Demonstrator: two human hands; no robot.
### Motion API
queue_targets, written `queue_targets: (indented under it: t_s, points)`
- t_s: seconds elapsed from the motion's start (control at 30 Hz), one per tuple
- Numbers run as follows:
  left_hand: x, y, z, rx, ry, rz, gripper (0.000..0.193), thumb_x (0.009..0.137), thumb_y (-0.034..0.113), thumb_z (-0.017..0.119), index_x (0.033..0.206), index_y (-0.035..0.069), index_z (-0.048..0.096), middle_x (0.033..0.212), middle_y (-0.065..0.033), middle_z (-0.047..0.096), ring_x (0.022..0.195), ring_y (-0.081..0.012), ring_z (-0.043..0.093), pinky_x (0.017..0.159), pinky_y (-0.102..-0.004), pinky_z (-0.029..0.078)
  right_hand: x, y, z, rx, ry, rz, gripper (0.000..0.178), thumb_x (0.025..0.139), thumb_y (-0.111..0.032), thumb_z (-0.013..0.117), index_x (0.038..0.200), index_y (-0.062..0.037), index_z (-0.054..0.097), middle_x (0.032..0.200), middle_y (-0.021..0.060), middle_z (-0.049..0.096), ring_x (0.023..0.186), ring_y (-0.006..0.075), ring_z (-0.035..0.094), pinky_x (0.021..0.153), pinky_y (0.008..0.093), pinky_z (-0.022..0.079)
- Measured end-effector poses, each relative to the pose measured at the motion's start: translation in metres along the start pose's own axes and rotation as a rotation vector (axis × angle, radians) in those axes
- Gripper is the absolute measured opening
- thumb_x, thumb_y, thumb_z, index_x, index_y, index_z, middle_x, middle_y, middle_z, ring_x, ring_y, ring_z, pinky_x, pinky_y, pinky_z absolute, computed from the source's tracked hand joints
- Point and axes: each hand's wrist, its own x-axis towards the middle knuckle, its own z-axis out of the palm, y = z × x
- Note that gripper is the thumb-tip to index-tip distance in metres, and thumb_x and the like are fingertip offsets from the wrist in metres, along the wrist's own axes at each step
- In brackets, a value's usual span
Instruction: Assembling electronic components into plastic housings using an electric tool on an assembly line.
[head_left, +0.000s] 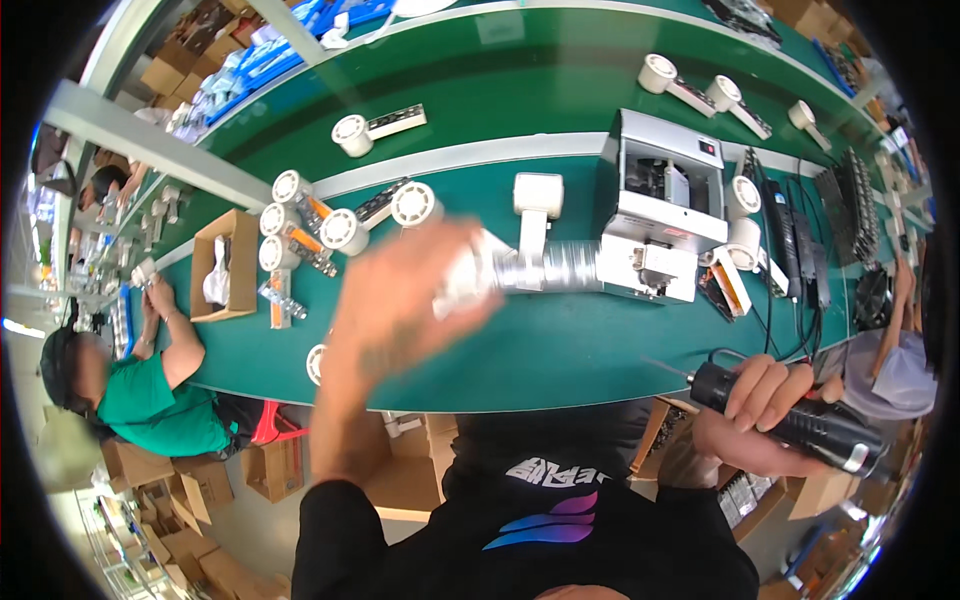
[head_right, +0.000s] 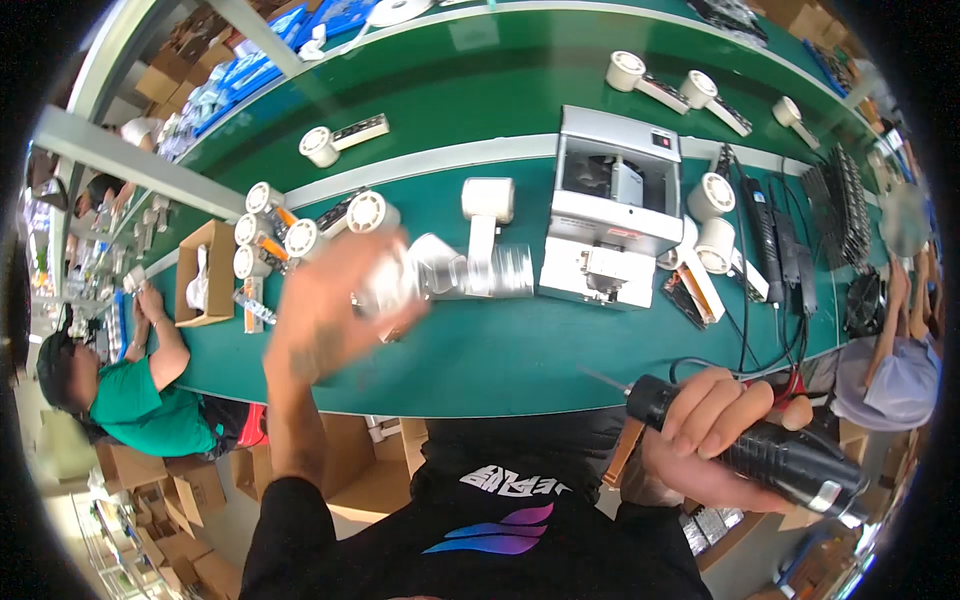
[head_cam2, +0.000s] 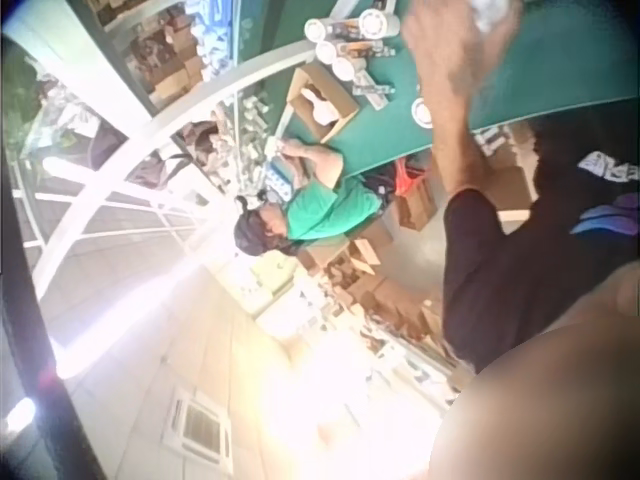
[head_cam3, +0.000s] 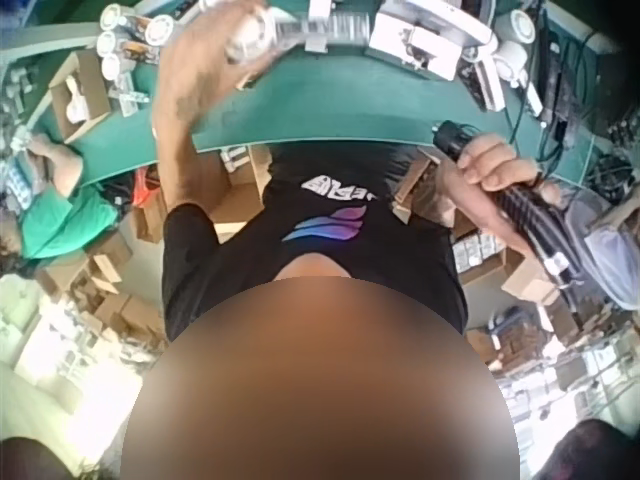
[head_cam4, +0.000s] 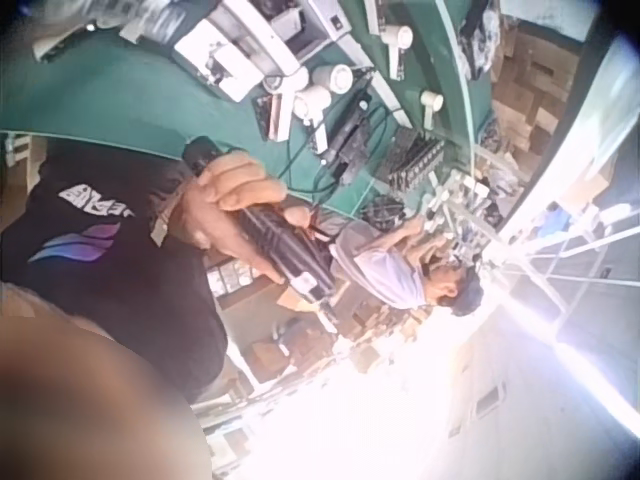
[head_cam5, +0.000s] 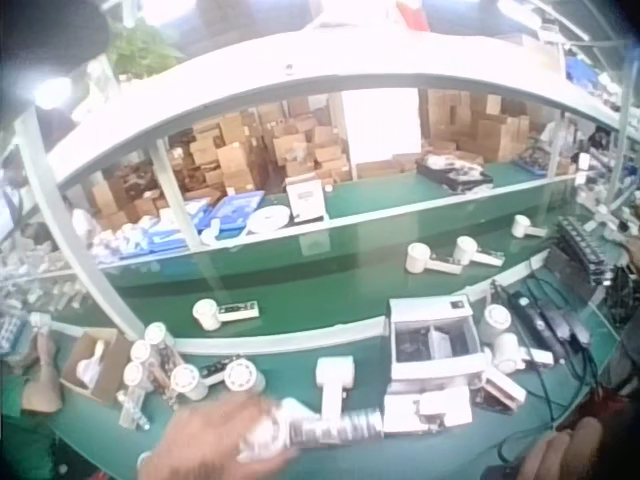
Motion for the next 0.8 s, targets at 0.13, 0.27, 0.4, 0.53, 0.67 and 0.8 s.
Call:
queue_targets:
  t_s: [0.13, 0.27, 0.4, 0.53, 0.67, 0.8]
  points:
    - [0.095, -0.092, 0.011, 0.112, -0.012, -0.171, 0.056, 0.076, 0.047, 0.077, 0.113, 0.006, 0.065, 0.107, -0.0151, 0.066, 0.101, -0.0348, 0.063, 0.089, -0.0409, 0.050, -0.031, 0.026, 0.000, -0.138, 0.021, 0.317, 0.078, 0.085, -0.076, 0.050, 0.115, -0.0046, 0.043, 0.064, 0.0058, 0.051, 0.044, 0.0172, 0.048, 0.040, 0.0294, 0.041]
    - [0.153, -0.185, 0.067, 0.366, -0.271, -0.339, 0.061, 0.080, 0.058, 0.069, 0.120, 0.013, 0.061, 0.126, -0.0153, 0.059, 0.117, -0.0343, 0.055, 0.100, -0.0424, 0.045, -0.067, 0.032, -0.018, -0.217, -0.111, 0.385, 0.079, 0.081, -0.074, 0.060, 0.111, -0.0023, 0.042, 0.063, 0.0098, 0.052, 0.048, 0.0194, 0.051, 0.042, 0.0314, 0.043]
    - [0.130, -0.149, 0.079, 0.430, -0.073, -0.191, 0.048, 0.086, 0.039, 0.070, 0.116, 0.002, 0.060, 0.118, -0.0170, 0.060, 0.109, -0.0341, 0.058, 0.090, -0.0439, 0.049, -0.075, 0.024, -0.032, -0.229, -0.095, 0.346, 0.079, 0.080, -0.070, 0.064, 0.112, -0.0019, 0.042, 0.064, 0.0103, 0.053, 0.048, 0.0201, 0.052, 0.042, 0.0310, 0.043]
    - [0.019, -0.055, 0.051, 0.215, 0.159, -0.109, 0.033, 0.086, 0.022, 0.071, 0.109, 0.000, 0.061, 0.092, -0.0173, 0.061, 0.091, -0.0354, 0.062, 0.075, -0.0434, 0.052, -0.075, 0.023, -0.031, -0.294, -0.009, 0.295, 0.083, 0.080, -0.080, 0.053, 0.113, -0.0049, 0.042, 0.063, 0.0078, 0.051, 0.043, 0.0174, 0.048, 0.041, 0.0300, 0.042]
    - [-0.049, -0.008, 0.062, 0.197, 0.028, -0.294, 0.032, 0.085, 0.022, 0.072, 0.105, -0.001, 0.063, 0.090, -0.0173, 0.062, 0.084, -0.0358, 0.063, 0.071, -0.0432, 0.053, -0.076, 0.031, -0.035, -0.267, -0.081, 0.268, 0.083, 0.080, -0.078, 0.055, 0.114, -0.0032, 0.041, 0.063, 0.0079, 0.051, 0.044, 0.0180, 0.049, 0.041, 0.0295, 0.041]
    - [-0.061, -0.025, 0.070, 0.028, -0.050, -0.388, 0.035, 0.083, 0.021, 0.074, 0.105, -0.003, 0.063, 0.084, -0.0159, 0.062, 0.074, -0.0383, 0.062, 0.071, -0.0421, 0.053, -0.072, 0.036, -0.037, -0.207, -0.248, 0.248, 0.083, 0.080, -0.076, 0.058, 0.113, -0.0024, 0.041, 0.063, 0.0081, 0.052, 0.045, 0.0183, 0.051, 0.041, 0.0289, 0.042]
